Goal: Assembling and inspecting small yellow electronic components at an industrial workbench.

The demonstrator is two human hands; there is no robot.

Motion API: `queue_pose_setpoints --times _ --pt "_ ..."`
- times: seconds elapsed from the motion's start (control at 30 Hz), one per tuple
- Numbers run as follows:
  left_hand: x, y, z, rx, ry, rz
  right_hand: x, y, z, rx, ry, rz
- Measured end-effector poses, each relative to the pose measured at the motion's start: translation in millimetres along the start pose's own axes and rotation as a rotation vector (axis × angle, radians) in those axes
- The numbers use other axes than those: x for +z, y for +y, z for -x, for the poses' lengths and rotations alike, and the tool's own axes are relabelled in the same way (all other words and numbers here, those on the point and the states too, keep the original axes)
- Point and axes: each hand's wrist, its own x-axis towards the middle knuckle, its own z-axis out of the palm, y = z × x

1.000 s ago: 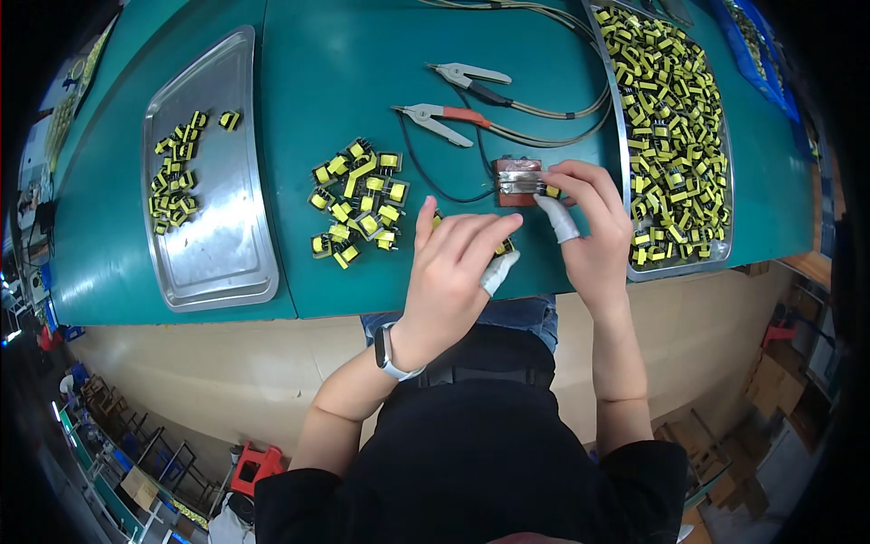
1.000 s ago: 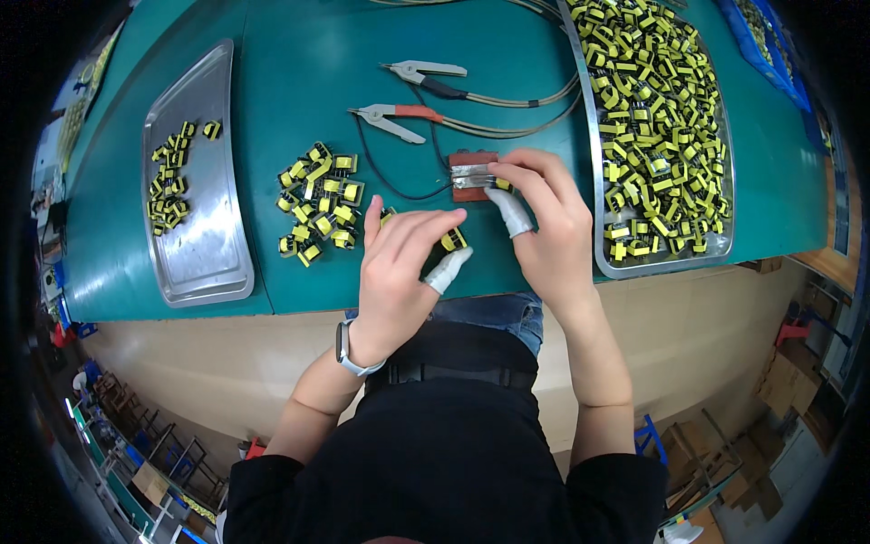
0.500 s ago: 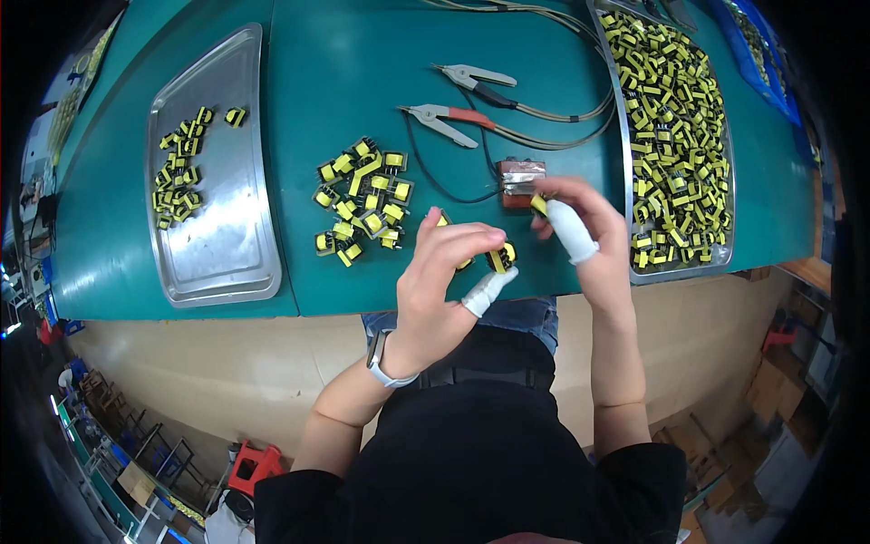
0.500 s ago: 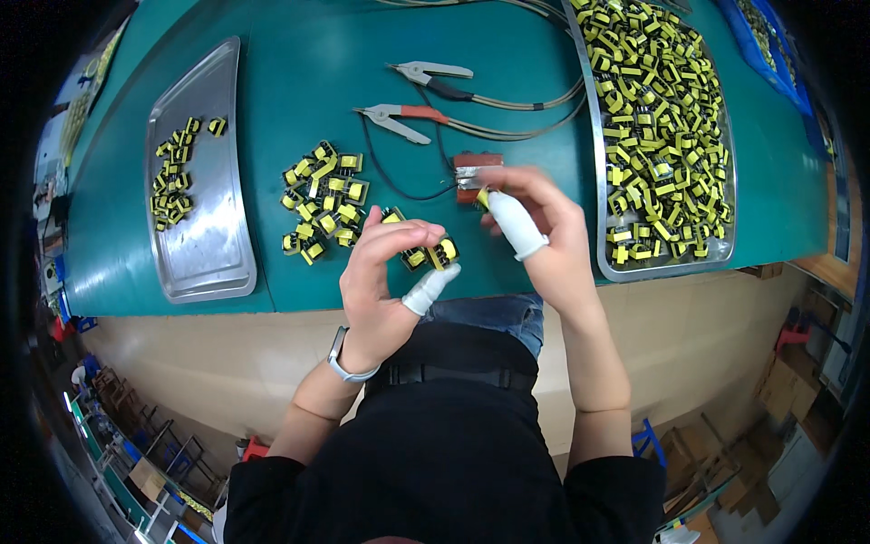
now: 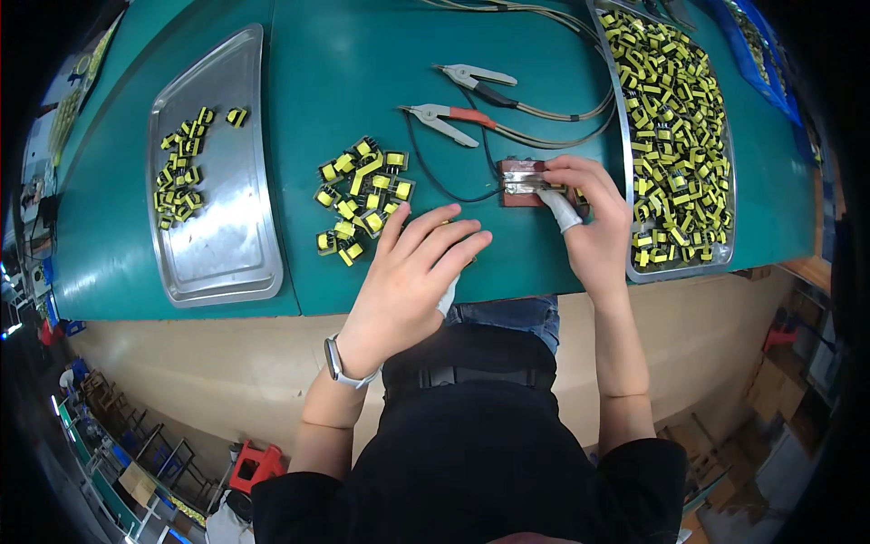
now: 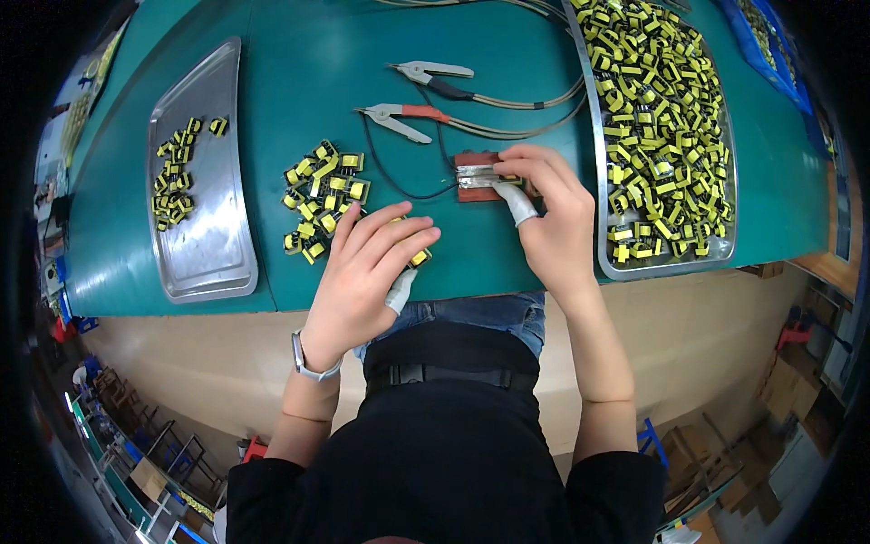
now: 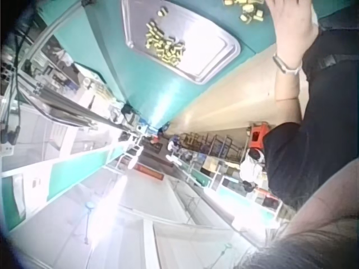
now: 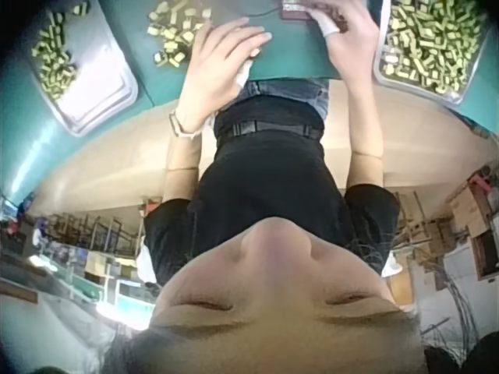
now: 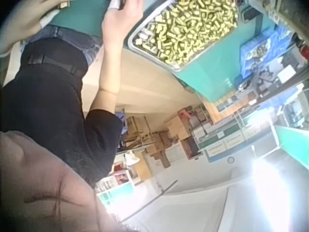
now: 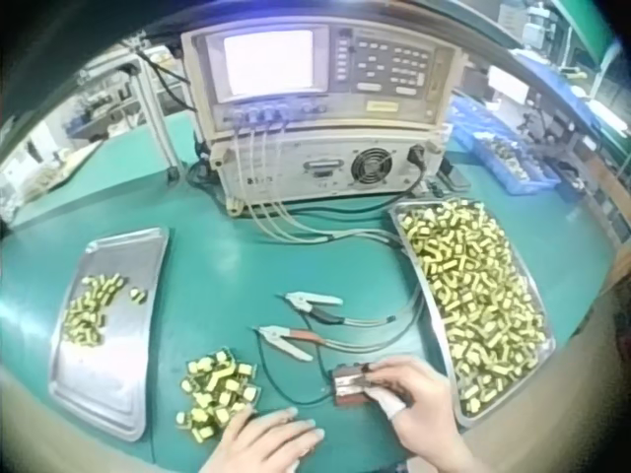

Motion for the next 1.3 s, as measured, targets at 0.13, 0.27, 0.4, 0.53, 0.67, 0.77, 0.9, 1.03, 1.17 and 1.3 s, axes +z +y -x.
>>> queue_pose_setpoints --times 0.13,0.27,0.4,0.53,0.67,0.77,0.9,1.03,1.17,1.3 --pt "5.3 -2.4 1.5 0.019 0.034 -0.023 1.0 0.8 1.5 -0.115 -0.042 0.153" --pt "10.6 -0.4 -3.6 -0.001 0.151 0.044 2.9 7.0 1.4 -0.224 -0.031 0.184" --pt "8.0 9.2 -9.0 -0.016 0.296 0.211 6.7 1.8 6.0 -0.172 0.048 0.043" --pt "12.9 8.8 -14.4 -0.003 0.326 0.240 10.1 -17.4 26.1 0.447 -0.298 -0.787" --pt "15.5 12.0 -17.0 0.002 0.332 0.288 27.7 -22.9 29.5 0.432 -0.245 -0.740" --pt "-0.2 14.2 -14.3 -0.039 0.261 0.131 23.1 -14.4 19.2 0.411 -0.095 -0.566" --pt "-7.7 1.0 -3.8 -0.024 0.068 -0.077 10.3 -6.3 -6.7 0.314 0.097 -0.036" --pt "-9.9 -2.3 -4.2 0.024 0.023 -0.108 2.3 -5.7 -14.9 0.320 -0.007 0.033" --pt "-11.3 -0.9 -9.2 0.009 0.025 -0.121 0.0 1.8 -14.9 0.335 -0.057 0.005" --pt "-6.8 -0.6 -11.0 -0.007 0.203 0.161 -1.8 -2.5 -1.6 0.458 -0.182 -0.628"
